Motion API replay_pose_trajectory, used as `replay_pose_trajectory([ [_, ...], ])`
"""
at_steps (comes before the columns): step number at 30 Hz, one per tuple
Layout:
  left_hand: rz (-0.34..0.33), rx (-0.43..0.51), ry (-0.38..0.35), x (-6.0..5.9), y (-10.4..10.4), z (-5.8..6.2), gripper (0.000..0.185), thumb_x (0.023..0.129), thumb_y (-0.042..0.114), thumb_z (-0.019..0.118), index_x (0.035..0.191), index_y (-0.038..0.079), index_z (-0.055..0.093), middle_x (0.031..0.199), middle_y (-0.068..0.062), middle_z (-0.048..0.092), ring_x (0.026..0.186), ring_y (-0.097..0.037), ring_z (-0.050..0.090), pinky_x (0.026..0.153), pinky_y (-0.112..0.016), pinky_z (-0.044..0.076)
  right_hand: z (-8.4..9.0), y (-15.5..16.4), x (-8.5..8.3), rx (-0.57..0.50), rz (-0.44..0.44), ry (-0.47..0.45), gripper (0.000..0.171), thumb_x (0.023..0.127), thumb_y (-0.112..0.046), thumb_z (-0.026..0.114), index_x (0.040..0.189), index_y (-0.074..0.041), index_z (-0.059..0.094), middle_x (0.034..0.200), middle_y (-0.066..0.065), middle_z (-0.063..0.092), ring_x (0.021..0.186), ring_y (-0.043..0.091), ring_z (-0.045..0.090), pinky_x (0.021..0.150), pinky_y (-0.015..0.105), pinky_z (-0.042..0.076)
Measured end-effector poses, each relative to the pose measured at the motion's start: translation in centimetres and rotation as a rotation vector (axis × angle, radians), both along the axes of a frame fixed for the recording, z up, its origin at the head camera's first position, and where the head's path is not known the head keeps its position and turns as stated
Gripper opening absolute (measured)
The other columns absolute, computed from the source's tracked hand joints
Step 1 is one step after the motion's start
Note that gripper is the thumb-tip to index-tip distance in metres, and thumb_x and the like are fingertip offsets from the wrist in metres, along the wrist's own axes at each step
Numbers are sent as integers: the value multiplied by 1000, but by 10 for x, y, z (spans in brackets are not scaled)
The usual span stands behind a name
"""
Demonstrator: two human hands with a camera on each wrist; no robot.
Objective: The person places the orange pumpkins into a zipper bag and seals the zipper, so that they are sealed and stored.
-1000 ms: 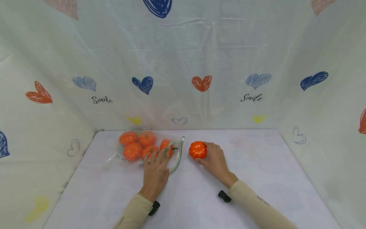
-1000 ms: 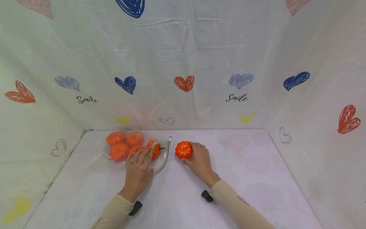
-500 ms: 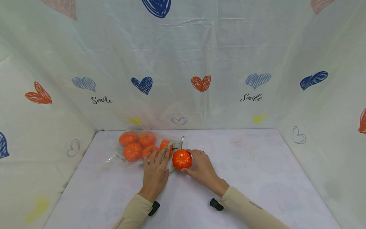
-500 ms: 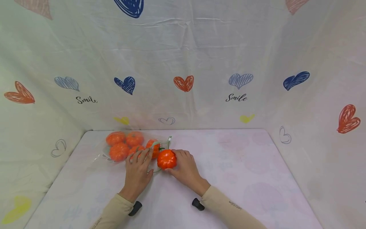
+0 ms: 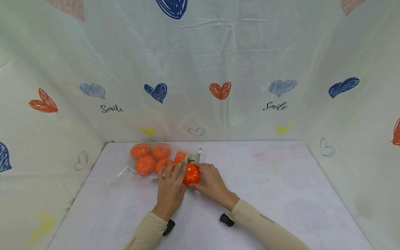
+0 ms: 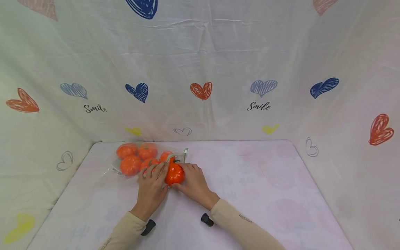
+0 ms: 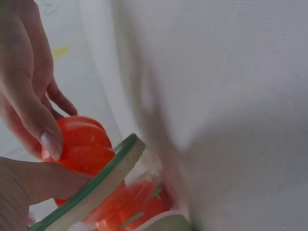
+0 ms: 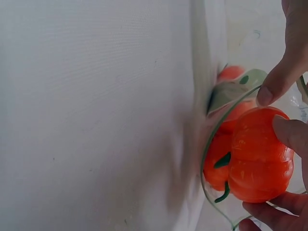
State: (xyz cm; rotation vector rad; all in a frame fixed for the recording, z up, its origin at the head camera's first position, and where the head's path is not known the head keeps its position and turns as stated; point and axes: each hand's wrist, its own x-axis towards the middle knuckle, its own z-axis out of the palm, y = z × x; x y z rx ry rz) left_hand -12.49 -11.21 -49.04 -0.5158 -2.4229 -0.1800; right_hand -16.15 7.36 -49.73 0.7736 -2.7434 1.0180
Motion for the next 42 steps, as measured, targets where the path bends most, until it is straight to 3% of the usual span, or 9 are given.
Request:
replay_pose_trajectory([
  [13,-10,-3,-11,3,1,-2,91,66,12,101,147,5,60,136,-12,64,123,-38,54,102,-66,42,-6,-13,-13,54,13,-16,77,87,-31,90,149,-3,55,142,13,64,130,35,56,111,53,47],
  [24,-15,-11,1,3,2,-3,93,62,4,99,147,6,61,136,-11,65,123,-37,55,100,-64,40,-10,-25,-26,131,6,-5,73,86,-34,90,144,-2,60,140,13,66,125,34,57,109,50,47],
  [42,-4,-10,-4,4,1,-3,92,62,7,100,146,6,62,135,-11,65,123,-37,54,100,-64,41,-16,-25,-25,167,17,124,69,86,-36,89,140,-3,63,134,13,67,123,34,57,105,50,48],
])
